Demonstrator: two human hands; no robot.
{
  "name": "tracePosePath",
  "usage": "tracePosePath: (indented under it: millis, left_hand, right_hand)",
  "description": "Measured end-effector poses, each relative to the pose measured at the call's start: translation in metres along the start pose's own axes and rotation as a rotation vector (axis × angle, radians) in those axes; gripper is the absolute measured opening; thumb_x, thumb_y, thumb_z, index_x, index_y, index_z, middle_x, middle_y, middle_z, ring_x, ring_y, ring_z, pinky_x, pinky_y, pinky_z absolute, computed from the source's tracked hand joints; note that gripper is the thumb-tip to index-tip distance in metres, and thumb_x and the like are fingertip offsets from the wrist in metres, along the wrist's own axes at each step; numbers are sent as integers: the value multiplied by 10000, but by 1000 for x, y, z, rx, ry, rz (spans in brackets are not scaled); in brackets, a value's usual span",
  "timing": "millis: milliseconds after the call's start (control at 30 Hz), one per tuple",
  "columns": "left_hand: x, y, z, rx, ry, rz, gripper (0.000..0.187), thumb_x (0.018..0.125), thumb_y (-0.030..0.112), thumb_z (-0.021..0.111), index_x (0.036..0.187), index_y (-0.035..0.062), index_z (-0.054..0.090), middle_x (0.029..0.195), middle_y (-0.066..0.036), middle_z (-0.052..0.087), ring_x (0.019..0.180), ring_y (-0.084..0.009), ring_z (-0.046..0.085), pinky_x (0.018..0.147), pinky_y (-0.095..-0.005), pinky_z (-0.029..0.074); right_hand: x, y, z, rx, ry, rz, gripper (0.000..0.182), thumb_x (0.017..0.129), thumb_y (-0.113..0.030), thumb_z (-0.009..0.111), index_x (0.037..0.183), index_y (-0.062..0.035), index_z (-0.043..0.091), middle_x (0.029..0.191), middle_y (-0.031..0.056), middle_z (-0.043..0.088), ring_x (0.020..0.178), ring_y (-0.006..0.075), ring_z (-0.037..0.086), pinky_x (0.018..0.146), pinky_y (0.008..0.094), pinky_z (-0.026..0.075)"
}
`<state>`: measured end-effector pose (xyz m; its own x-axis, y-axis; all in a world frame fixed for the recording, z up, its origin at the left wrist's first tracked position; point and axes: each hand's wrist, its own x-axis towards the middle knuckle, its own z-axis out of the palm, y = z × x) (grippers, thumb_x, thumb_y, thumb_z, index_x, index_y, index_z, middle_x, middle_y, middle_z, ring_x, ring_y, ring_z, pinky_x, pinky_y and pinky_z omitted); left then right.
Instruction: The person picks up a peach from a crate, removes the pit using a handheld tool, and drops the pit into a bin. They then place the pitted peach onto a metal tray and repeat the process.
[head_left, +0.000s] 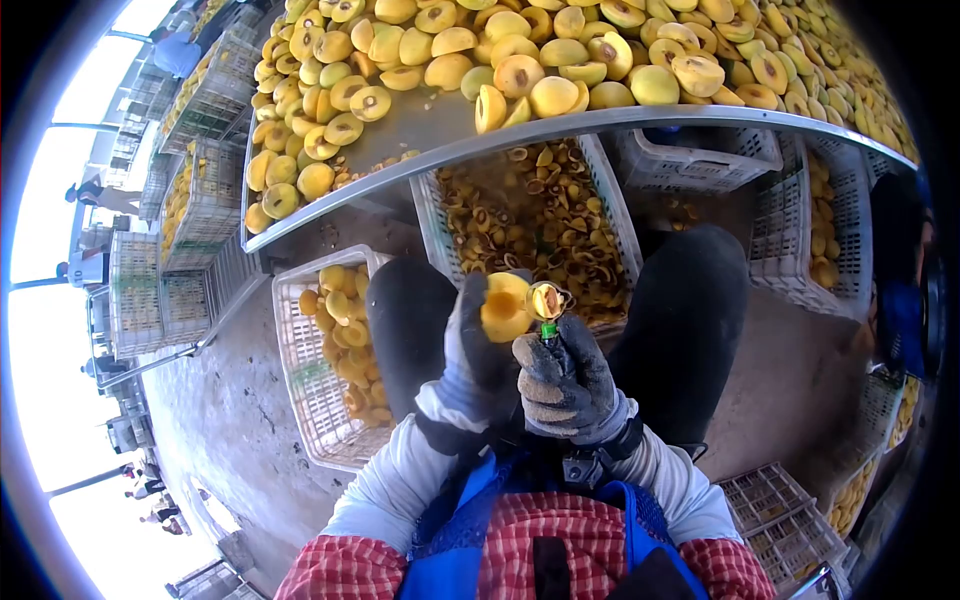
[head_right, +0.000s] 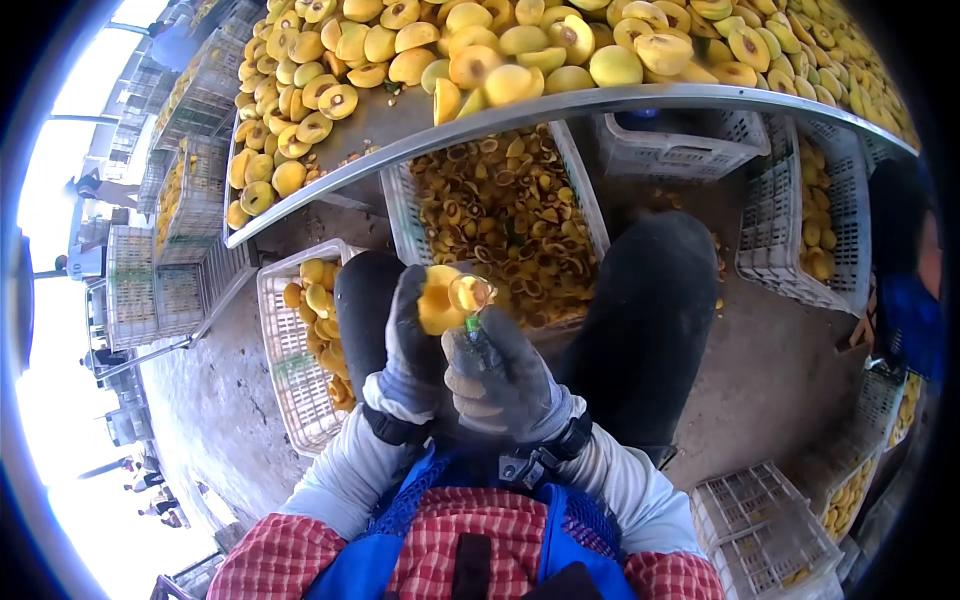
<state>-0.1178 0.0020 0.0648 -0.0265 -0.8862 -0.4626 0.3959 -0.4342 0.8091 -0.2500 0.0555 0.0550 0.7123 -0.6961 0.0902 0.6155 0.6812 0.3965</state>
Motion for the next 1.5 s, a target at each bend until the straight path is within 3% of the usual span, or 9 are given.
tracePosePath:
  millis: [167,233,433,600,800,967,1133,1233,1500]
  left_hand:
    - [48,54,-155,766,331,748,379,921,193,568,1231,-12,489,1019,-95,598,884,-168,586,785,-270,495]
    - [74,63,-223,1454,512,469,472,852,109,655,1275,13,470,1072,-93,580,910,-156,582,773,-262,498]
    - [160,108,8,1237,-32,685,367,792,253,688,1089,52,611,971,-131,660,849,-253,656,778,-331,500]
    - [238,112,74,1834,-167,439,805,772,470,670,1418,196,276,1352,-186,408,1163,-379,497,960,-427,430]
    - [246,125,46,1588,-451,471,757,738,453,683,1361,143,386,1286,-181,482,1172,-346,486,966,-423,412]
    - [175,95,35,770,-298,644,390,796,17,671,1159,-2,533,1147,-81,543,1028,-145,552,904,-262,457]
    - [72,50,44,354,-361,123,320,895,142,619,1172,0,542,1105,-47,589,1026,-109,538,916,-265,446]
    - [41,31,42,41,-292,-44,358,960,256,509,1223,13,506,1113,-70,574,982,-145,576,851,-273,495]
    - [17,0,29,297,-126,346,368,971,299,480,1195,8,507,1121,-86,552,977,-145,547,865,-271,454]
  right_hand:
    - [-1,-11,-15,-90,140,-42,500,961,-518,357,917,-60,553,558,-3,418,363,64,349,311,193,280]
    - [3,-18,-7,-237,236,-57,497,951,-535,370,871,-76,546,555,-13,396,378,74,331,321,202,259]
    - [13,-29,-1,-525,484,-101,446,945,-503,430,776,-93,484,537,-14,381,346,83,302,303,223,250]
    - [15,-42,-8,-570,730,-241,453,894,-541,508,824,-93,500,543,4,433,399,129,409,359,253,332]
    - [18,-44,-9,-614,817,-337,441,893,-533,515,845,-94,525,555,24,474,413,149,440,368,256,336]
    - [22,-41,16,-843,827,-605,349,938,-413,497,849,-77,516,560,47,488,361,137,417,331,236,317]
    - [26,-38,13,-1545,693,-876,173,962,-169,480,1007,-13,541,714,52,556,626,115,557,480,292,435]
    - [17,-31,3,-1765,760,-793,253,928,-100,503,1119,66,512,780,142,633,665,212,611,591,298,471]
    - [12,-10,7,-1748,763,-676,243,937,-163,509,1050,52,529,772,149,611,672,225,597,593,326,458]
